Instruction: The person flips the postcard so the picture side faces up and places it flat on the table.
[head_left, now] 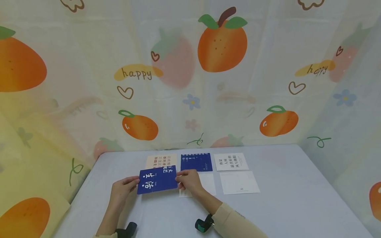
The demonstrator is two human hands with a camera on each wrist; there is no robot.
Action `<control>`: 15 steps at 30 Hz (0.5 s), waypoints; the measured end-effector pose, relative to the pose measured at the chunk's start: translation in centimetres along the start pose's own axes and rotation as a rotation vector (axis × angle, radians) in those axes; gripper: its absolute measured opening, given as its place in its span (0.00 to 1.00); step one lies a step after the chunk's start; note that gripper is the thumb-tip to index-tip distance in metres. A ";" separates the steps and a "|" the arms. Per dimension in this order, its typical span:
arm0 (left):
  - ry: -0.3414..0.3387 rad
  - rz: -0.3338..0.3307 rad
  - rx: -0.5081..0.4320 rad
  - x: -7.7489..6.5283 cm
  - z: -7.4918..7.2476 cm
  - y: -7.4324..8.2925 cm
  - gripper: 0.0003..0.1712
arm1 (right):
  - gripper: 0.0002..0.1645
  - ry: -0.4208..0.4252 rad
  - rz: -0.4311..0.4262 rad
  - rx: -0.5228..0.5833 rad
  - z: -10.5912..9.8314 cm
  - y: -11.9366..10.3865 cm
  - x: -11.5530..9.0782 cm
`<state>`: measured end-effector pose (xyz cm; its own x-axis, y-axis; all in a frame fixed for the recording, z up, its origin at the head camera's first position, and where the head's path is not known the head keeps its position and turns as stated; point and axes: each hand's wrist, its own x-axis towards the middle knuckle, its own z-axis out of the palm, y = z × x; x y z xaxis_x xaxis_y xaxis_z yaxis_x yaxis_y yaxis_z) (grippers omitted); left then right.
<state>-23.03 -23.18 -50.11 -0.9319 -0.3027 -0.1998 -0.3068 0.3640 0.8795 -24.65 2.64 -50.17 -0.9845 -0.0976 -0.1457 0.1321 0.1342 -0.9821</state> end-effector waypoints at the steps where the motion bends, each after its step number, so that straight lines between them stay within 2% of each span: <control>1: -0.008 0.002 0.005 0.1 0.0 0.0 0.19 | 0.11 0.001 0.001 -0.013 0.0 0.0 0.0; 15: -0.124 0.000 0.086 0.5 -0.4 -0.6 0.21 | 0.07 -0.002 -0.019 -0.116 0.1 -0.1 -0.1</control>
<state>-23.20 -23.88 -50.52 -0.9469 -0.1941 -0.2563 -0.3175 0.4400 0.8400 -24.53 2.53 -50.05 -0.9865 -0.1030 -0.1272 0.0988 0.2451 -0.9645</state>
